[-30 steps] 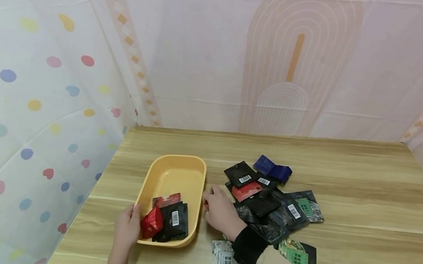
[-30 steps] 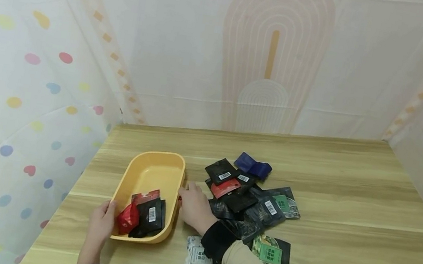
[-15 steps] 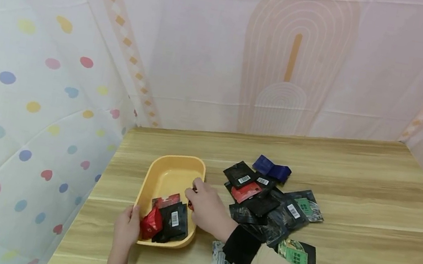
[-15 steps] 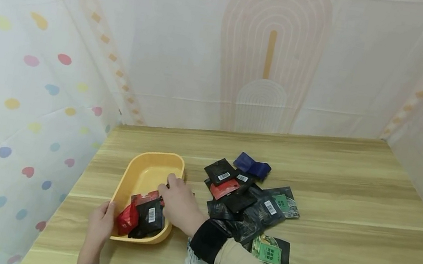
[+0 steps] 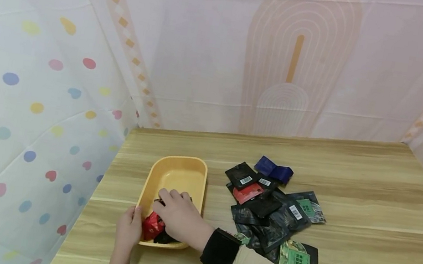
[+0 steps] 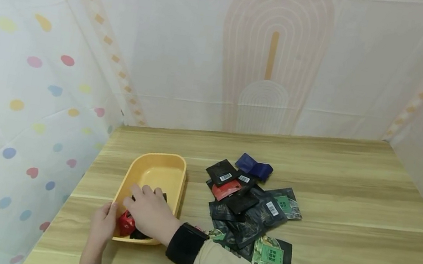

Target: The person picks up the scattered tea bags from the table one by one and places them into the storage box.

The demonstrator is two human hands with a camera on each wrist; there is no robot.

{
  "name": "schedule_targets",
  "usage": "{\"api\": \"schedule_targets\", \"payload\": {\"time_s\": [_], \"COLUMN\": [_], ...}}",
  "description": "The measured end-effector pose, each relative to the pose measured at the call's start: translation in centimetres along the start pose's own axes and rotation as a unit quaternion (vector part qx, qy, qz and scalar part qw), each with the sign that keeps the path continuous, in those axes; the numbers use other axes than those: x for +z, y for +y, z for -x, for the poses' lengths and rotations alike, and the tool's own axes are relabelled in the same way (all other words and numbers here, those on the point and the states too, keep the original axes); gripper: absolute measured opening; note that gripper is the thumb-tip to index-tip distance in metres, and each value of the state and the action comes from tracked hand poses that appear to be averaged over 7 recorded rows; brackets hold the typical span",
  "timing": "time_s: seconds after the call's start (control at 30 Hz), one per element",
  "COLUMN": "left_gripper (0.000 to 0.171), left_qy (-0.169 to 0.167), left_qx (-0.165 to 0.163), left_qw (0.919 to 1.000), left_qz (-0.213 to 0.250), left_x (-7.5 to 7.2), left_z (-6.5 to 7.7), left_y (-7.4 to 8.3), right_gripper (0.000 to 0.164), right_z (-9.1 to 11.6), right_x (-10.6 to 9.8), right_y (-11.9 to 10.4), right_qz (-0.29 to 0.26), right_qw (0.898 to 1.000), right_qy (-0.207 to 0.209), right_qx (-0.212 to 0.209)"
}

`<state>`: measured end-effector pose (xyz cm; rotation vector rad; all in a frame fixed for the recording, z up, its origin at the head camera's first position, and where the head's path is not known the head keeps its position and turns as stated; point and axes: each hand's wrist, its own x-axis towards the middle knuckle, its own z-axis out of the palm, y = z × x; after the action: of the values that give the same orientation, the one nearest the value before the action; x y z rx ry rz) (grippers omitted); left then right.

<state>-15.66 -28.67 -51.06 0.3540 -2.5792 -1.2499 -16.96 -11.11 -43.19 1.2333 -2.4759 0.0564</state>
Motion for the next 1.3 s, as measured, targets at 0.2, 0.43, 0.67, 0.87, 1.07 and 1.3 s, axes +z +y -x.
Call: {"api": "schedule_targets", "payload": {"time_s": [0.2, 0.43, 0.67, 0.87, 1.07, 1.3], "left_gripper": [0.032, 0.034, 0.036, 0.033, 0.032, 0.032], "left_qy": [-0.001, 0.013, 0.019, -0.002, -0.002, 0.004], "left_qx": [0.008, 0.031, 0.041, -0.007, -0.007, -0.004], "left_qw": [1.0, 0.9993, 0.9983, 0.9999, 1.0, 1.0], "left_qz": [-0.005, 0.016, 0.037, 0.009, 0.003, 0.001], "left_x": [-0.1, -0.1, 0.1, 0.0, 0.3, 0.2], "left_z": [0.0, 0.2, 0.3, 0.1, -0.1, -0.1], "left_y": [0.0, -0.2, -0.3, 0.3, -0.1, -0.1], "right_gripper": [0.028, 0.078, 0.072, 0.066, 0.06, 0.059], "right_z": [0.0, 0.1, 1.0, 1.9, 3.7, 6.6], "right_x": [1.2, 1.5, 1.3, 1.5, 1.6, 1.9], "right_y": [-0.8, -0.6, 0.2, 1.7, 4.1, 7.3], "right_qz": [0.003, -0.05, -0.084, -0.083, -0.109, -0.132], "right_qw": [1.0, 0.997, 0.995, 0.995, 0.99, 0.981], "right_qy": [0.0, -0.049, -0.048, -0.037, -0.046, -0.041], "right_qx": [-0.019, -0.015, 0.004, 0.028, 0.075, 0.138]}}
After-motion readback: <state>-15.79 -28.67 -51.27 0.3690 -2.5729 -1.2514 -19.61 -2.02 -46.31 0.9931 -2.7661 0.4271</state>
